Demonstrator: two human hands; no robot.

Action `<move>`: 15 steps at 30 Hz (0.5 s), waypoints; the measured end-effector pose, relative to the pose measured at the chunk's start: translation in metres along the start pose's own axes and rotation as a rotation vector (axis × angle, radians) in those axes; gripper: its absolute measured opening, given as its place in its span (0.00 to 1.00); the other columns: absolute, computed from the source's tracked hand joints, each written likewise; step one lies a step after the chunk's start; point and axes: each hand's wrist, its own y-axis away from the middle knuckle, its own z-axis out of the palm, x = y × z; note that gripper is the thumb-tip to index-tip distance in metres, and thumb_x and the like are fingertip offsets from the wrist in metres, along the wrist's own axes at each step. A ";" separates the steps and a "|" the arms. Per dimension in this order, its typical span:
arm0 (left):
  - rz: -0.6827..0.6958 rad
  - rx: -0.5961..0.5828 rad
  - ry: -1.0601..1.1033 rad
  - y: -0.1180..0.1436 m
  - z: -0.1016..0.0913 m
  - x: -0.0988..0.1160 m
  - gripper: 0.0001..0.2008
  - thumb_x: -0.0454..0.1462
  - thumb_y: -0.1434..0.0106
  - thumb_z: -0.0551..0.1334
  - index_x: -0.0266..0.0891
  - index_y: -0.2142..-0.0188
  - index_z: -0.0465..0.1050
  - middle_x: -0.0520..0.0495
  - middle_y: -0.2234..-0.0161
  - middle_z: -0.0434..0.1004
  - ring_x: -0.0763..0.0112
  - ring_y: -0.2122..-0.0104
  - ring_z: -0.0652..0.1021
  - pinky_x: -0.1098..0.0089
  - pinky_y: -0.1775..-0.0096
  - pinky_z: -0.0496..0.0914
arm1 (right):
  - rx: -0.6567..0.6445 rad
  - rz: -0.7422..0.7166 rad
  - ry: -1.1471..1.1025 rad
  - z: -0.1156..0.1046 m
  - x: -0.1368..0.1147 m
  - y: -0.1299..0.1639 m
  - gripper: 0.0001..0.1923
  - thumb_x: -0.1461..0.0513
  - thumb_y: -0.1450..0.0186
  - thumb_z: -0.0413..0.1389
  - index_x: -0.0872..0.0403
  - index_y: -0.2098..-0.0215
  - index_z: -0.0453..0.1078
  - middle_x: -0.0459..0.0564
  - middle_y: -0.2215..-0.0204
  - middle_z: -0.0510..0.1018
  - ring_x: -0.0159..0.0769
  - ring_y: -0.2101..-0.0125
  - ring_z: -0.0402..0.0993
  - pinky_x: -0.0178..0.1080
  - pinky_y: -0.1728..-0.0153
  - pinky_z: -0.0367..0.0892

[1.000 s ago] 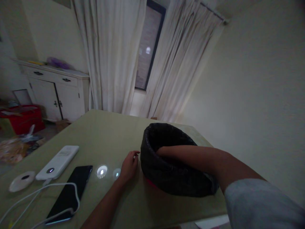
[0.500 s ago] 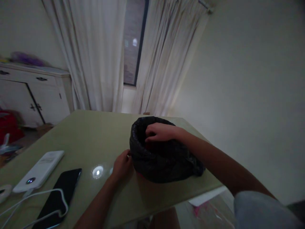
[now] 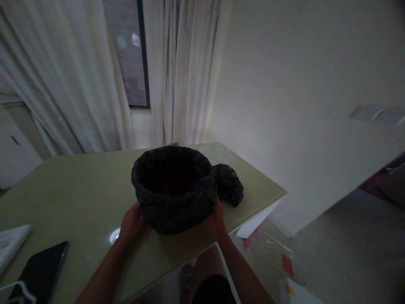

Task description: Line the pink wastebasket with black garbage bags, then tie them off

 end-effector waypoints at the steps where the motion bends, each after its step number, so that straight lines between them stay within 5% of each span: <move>1: -0.014 0.010 0.012 0.001 -0.001 0.001 0.10 0.43 0.43 0.61 0.45 0.64 0.77 0.38 0.58 0.89 0.45 0.56 0.86 0.57 0.55 0.78 | 0.053 -0.001 -0.003 0.003 0.005 0.004 0.37 0.44 0.23 0.47 0.56 0.24 0.55 0.67 0.30 0.70 0.53 0.30 0.69 0.58 0.30 0.67; 4: -0.041 0.015 0.013 0.002 -0.003 0.005 0.10 0.43 0.44 0.61 0.45 0.64 0.77 0.41 0.62 0.89 0.47 0.59 0.85 0.58 0.57 0.77 | 0.145 -0.017 0.061 0.007 0.019 0.015 0.38 0.45 0.24 0.47 0.55 0.23 0.54 0.68 0.29 0.69 0.58 0.28 0.67 0.64 0.29 0.65; 8: -0.041 -0.001 0.022 -0.001 -0.002 0.004 0.08 0.42 0.42 0.60 0.45 0.66 0.77 0.41 0.64 0.88 0.48 0.60 0.84 0.58 0.57 0.77 | -0.065 -0.019 0.192 0.013 0.034 0.019 0.32 0.46 0.26 0.52 0.48 0.29 0.69 0.61 0.33 0.77 0.63 0.30 0.70 0.67 0.29 0.66; 11: -0.010 -0.006 -0.003 -0.002 0.000 0.001 0.10 0.42 0.40 0.60 0.44 0.64 0.79 0.38 0.60 0.88 0.48 0.58 0.84 0.57 0.55 0.77 | -0.170 0.015 0.276 0.016 0.036 0.016 0.30 0.50 0.27 0.56 0.46 0.29 0.72 0.58 0.34 0.79 0.62 0.31 0.72 0.64 0.29 0.68; 15: 0.058 0.071 -0.334 0.006 0.004 -0.003 0.16 0.39 0.38 0.62 0.43 0.53 0.83 0.32 0.46 0.85 0.41 0.44 0.80 0.47 0.40 0.71 | -0.312 0.035 0.403 0.016 0.033 0.014 0.26 0.53 0.28 0.57 0.45 0.33 0.78 0.56 0.37 0.82 0.65 0.35 0.76 0.64 0.31 0.70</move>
